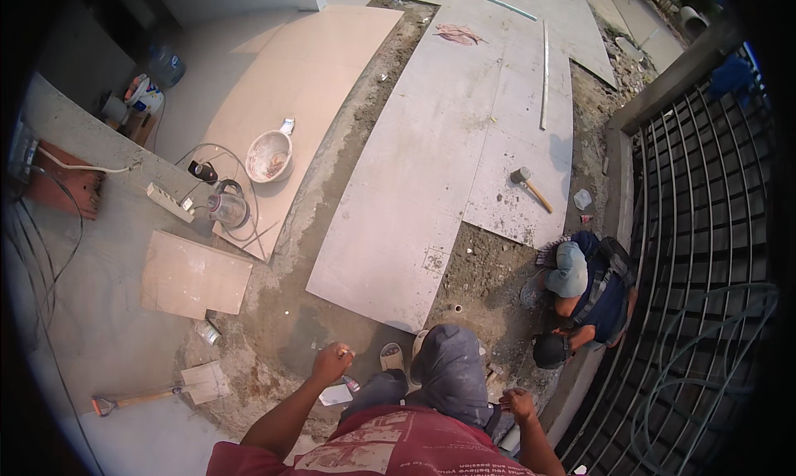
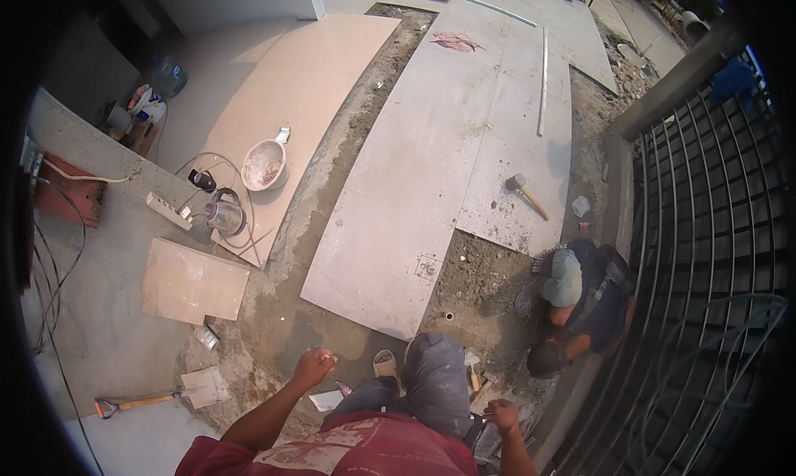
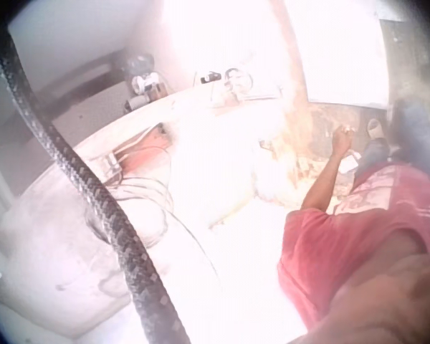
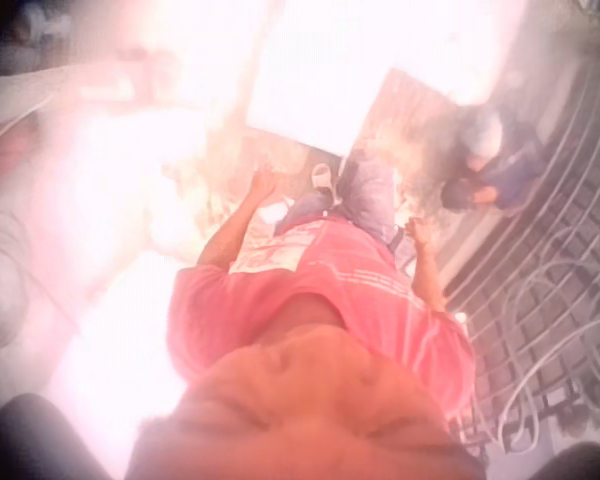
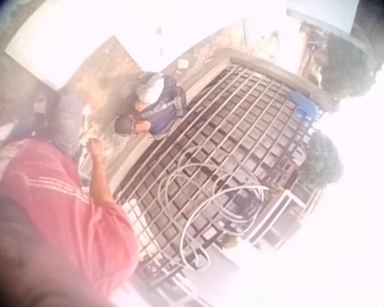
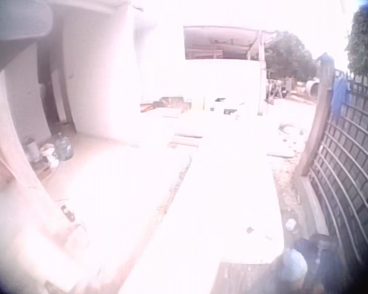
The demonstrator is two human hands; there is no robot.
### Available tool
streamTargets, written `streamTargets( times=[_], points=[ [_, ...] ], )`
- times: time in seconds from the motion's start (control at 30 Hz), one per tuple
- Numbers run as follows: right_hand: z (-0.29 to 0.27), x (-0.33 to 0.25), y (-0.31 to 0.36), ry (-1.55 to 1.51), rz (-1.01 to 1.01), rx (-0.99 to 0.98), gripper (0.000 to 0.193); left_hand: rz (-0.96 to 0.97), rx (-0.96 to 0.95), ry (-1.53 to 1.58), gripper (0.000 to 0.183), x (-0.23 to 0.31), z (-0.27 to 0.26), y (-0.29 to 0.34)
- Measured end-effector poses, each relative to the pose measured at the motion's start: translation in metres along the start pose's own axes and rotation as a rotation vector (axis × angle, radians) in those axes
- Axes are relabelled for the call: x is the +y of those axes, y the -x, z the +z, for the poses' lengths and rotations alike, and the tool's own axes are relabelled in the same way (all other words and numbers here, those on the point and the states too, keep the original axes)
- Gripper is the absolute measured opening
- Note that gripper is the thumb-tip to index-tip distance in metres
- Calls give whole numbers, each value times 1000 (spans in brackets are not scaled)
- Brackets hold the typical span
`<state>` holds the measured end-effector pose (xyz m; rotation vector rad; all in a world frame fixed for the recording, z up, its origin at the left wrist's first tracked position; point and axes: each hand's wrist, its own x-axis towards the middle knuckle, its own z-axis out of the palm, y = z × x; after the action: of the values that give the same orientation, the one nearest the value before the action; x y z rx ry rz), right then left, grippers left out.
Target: The person uses a hammer to tap a white PVC pipe into a hole in the floor. They then use a trowel to spread cement around the pipe and measure the area with a tape measure.
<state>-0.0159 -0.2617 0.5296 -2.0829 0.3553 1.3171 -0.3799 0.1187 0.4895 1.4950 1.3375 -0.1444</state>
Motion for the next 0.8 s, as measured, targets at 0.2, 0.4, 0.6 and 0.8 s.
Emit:
streamTargets(
  times=[0.2,0.4,0.6,0.8],
  points=[
    [32,96,-93,999,-405,-384,30,124,-10,174,38,150,-49,-100],
    [67,-61,-171,476,36,-188,23,102,-226,509,29,448,-60,-157],
    [61,-475,-195,-442,-181,-47,20,484,-717,573,42,744,-125,-147],
    [20,-712,-257,-452,-414,-110,25,860,-1381,824,67,882,-176,-154]
  ],
)
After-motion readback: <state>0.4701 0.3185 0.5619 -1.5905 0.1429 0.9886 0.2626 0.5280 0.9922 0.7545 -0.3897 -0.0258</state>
